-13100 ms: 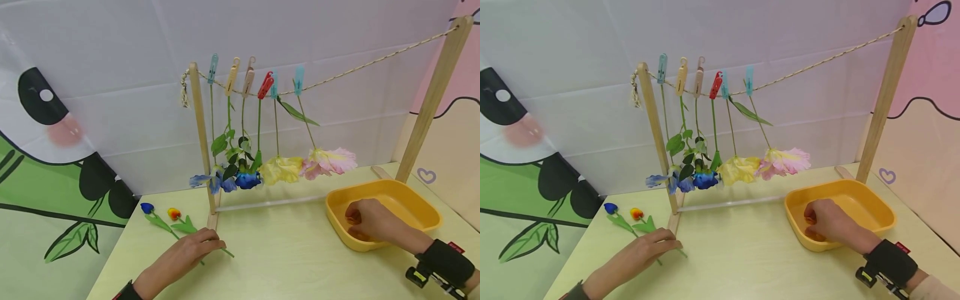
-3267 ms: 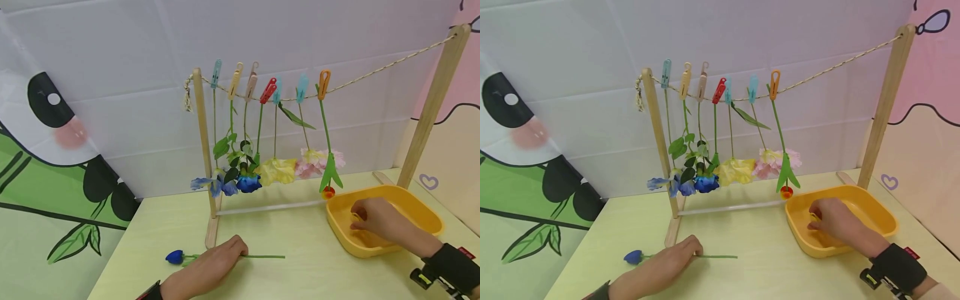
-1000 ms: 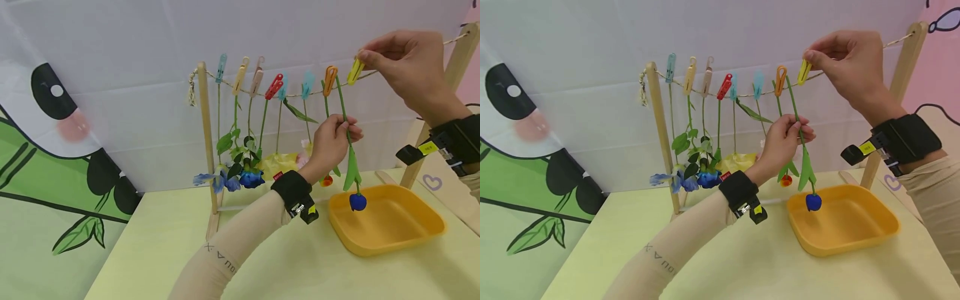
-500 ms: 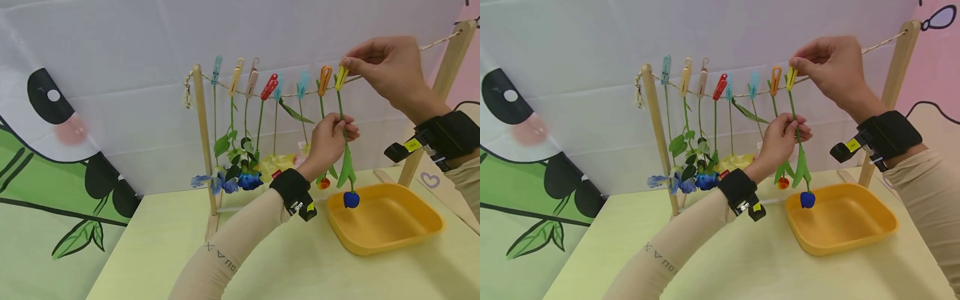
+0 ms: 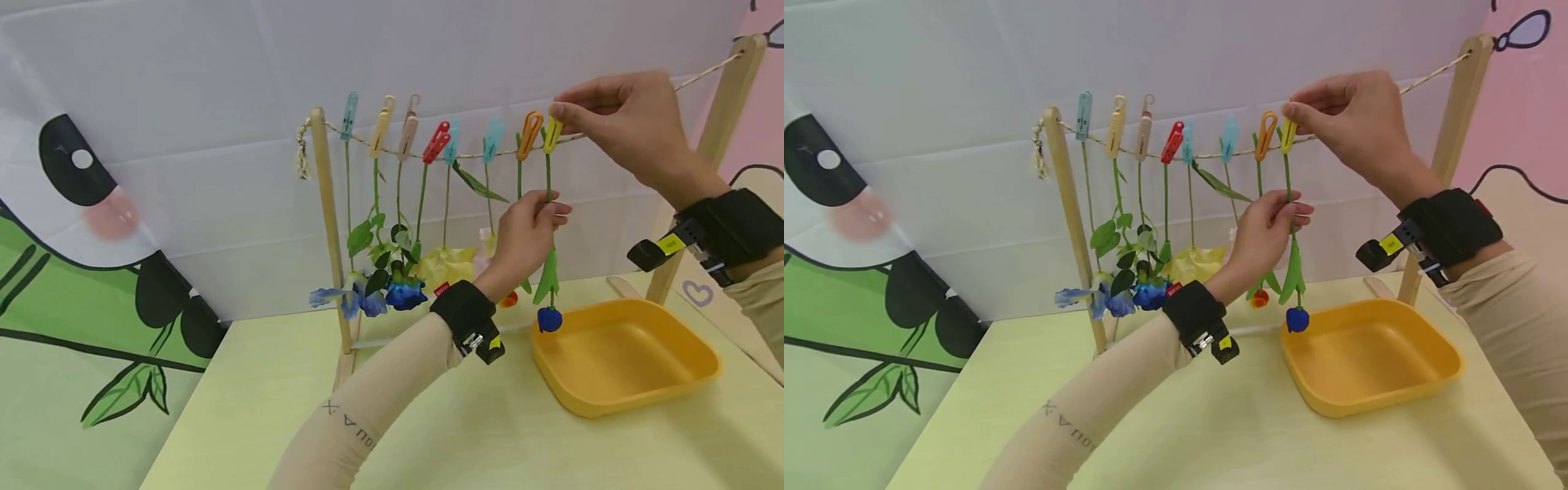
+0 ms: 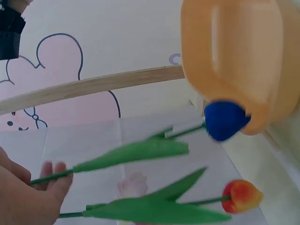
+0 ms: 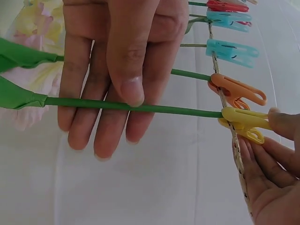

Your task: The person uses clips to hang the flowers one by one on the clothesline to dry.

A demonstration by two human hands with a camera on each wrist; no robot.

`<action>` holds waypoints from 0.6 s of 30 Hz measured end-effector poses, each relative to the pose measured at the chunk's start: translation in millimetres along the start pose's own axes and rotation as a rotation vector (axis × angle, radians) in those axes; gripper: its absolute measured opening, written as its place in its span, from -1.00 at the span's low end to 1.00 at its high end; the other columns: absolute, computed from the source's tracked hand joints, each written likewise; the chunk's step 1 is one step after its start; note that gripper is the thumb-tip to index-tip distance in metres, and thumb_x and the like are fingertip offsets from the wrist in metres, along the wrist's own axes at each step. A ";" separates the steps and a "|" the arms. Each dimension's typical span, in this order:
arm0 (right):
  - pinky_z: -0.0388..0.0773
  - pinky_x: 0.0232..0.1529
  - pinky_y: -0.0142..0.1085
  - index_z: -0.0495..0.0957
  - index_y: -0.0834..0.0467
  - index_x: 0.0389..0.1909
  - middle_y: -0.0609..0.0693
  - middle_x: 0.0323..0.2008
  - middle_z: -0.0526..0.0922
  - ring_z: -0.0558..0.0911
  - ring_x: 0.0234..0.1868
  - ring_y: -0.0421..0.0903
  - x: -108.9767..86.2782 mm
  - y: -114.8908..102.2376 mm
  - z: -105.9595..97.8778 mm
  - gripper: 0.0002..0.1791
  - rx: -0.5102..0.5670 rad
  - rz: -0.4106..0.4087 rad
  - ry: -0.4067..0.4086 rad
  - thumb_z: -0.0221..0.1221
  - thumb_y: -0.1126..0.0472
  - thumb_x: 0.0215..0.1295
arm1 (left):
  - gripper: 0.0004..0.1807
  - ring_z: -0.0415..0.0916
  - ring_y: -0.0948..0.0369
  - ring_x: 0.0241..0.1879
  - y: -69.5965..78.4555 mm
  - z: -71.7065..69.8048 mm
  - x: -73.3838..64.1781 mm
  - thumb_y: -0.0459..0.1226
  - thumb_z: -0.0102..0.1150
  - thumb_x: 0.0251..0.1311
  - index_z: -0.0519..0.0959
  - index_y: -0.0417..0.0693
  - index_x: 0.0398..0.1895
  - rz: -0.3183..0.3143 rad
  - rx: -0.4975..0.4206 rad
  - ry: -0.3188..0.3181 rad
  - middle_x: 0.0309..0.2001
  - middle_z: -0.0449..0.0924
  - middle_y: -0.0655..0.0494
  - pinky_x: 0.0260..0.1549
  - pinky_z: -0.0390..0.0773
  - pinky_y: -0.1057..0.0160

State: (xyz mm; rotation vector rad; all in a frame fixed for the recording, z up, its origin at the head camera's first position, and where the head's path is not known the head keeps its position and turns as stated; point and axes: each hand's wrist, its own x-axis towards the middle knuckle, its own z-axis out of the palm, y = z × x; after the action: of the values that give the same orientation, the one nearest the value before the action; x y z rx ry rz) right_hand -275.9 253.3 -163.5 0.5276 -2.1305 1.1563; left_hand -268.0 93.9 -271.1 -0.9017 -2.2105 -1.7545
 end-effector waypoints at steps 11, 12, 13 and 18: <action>0.52 -0.08 -0.64 0.72 0.18 0.11 -0.31 -0.16 0.74 0.68 -0.17 -0.46 -7.7 -0.3 5.1 -0.63 -0.067 -0.055 0.033 0.33 0.07 0.40 | -0.45 0.43 0.19 0.37 -3.1 -12.4 -39.2 -0.39 -0.09 0.58 0.17 -0.23 0.57 0.073 0.090 -0.069 0.50 0.31 -0.09 0.19 0.44 0.49; 0.53 -0.06 -0.63 0.72 0.17 0.12 -0.27 -0.12 0.76 0.67 -0.15 -0.47 -9.2 -0.5 5.2 -0.63 -0.074 -0.058 0.042 0.33 0.07 0.40 | -0.45 0.44 0.20 0.36 -4.6 -12.9 -43.6 -0.41 -0.09 0.57 0.18 -0.24 0.56 0.124 0.109 -0.067 0.49 0.32 -0.09 0.19 0.43 0.50; 0.53 -0.03 -0.62 0.71 0.15 0.13 -0.23 -0.07 0.76 0.67 -0.13 -0.48 -10.6 -0.8 5.3 -0.63 -0.079 -0.057 0.055 0.33 0.07 0.40 | -0.45 0.46 0.20 0.34 -6.5 -13.6 -48.1 -0.43 -0.09 0.55 0.19 -0.26 0.55 0.184 0.131 -0.059 0.47 0.34 -0.11 0.19 0.42 0.50; 0.53 0.10 -0.53 0.72 0.07 0.12 -0.12 0.05 0.75 0.68 -0.04 -0.44 -21.1 -3.4 6.7 -0.68 -0.119 -0.126 0.212 0.30 0.08 0.43 | -0.54 0.56 0.18 0.17 -17.6 -20.7 -74.3 -0.48 0.01 0.48 0.35 -0.25 0.41 0.418 0.209 0.006 0.24 0.51 -0.09 0.16 0.46 0.49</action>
State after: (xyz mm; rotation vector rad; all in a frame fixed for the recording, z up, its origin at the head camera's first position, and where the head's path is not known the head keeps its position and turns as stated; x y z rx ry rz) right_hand -261.2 246.7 -179.0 0.4575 -1.9412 0.9641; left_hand -223.0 46.9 -316.0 -1.1967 -1.9707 -1.3103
